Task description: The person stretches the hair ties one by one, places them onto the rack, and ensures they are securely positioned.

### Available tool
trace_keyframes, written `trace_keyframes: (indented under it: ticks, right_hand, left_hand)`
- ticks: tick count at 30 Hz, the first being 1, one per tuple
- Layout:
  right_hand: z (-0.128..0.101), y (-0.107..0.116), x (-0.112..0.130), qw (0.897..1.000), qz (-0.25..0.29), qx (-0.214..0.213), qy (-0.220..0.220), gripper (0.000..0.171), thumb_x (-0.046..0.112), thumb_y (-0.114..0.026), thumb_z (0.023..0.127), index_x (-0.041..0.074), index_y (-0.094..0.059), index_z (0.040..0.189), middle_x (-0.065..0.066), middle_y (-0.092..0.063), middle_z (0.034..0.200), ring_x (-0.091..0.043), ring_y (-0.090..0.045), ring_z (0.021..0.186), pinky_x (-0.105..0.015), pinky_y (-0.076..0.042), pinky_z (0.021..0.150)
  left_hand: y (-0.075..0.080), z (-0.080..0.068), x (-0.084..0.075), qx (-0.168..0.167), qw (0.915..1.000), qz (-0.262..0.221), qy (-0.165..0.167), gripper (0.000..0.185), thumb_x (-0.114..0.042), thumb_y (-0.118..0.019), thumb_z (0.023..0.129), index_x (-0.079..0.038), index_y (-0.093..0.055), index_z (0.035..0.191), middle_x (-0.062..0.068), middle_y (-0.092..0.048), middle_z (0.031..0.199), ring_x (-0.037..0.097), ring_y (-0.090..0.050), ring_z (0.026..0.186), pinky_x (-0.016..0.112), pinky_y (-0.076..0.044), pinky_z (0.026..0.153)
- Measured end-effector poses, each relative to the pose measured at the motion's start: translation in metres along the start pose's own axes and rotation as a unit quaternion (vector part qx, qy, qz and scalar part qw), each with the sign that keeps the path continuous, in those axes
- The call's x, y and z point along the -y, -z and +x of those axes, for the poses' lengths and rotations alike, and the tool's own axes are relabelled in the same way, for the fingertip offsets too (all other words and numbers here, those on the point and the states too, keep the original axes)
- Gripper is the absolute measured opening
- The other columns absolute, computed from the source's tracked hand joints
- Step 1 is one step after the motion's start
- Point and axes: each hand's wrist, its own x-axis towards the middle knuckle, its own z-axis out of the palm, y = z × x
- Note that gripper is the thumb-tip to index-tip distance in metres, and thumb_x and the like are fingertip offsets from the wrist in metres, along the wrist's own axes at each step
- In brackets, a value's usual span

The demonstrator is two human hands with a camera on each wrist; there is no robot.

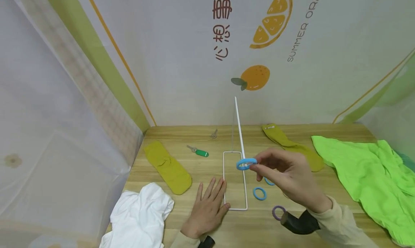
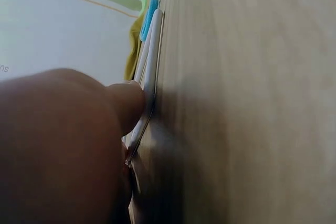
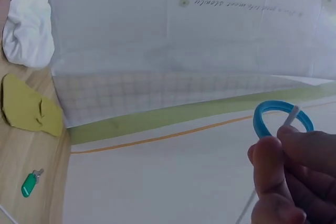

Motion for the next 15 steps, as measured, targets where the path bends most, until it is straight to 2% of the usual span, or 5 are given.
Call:
trace_keyframes:
  ticks: [6,10,15]
  right_hand:
    - [0.004,-0.003,-0.013,0.999,-0.020,-0.013,-0.043,0.021,-0.010,-0.074,0.087,0.010,-0.072,0.095,0.003,-0.073,0.079,-0.011,-0.068,0.059,-0.024,-0.048,0.048]
    - [0.008,-0.005,-0.020,0.998,-0.021,-0.020,-0.050,0.018,-0.007,-0.073,0.089,0.010,-0.072,0.095,0.002,-0.073,0.078,-0.012,-0.067,0.060,-0.024,-0.047,0.048]
    - [0.018,-0.005,-0.030,0.998,-0.024,-0.026,-0.053,0.012,-0.004,-0.073,0.092,0.008,-0.072,0.096,0.001,-0.071,0.078,-0.012,-0.067,0.060,-0.024,-0.055,0.056]
  left_hand:
    - [0.001,0.000,-0.001,0.017,0.9997,-0.014,0.012,0.062,-0.041,-0.036,0.111,-0.010,-0.026,0.163,0.004,-0.022,0.172,0.030,-0.016,0.160,0.064,-0.007,0.125]
    - [0.000,0.001,0.000,0.018,0.9996,-0.017,0.015,0.062,-0.042,-0.035,0.111,-0.010,-0.026,0.164,0.004,-0.022,0.172,0.030,-0.015,0.160,0.064,-0.006,0.125]
    - [-0.003,0.001,0.000,0.015,0.9995,-0.024,0.015,0.062,-0.043,-0.035,0.111,-0.011,-0.026,0.164,0.004,-0.023,0.171,0.030,-0.015,0.160,0.064,-0.006,0.125]
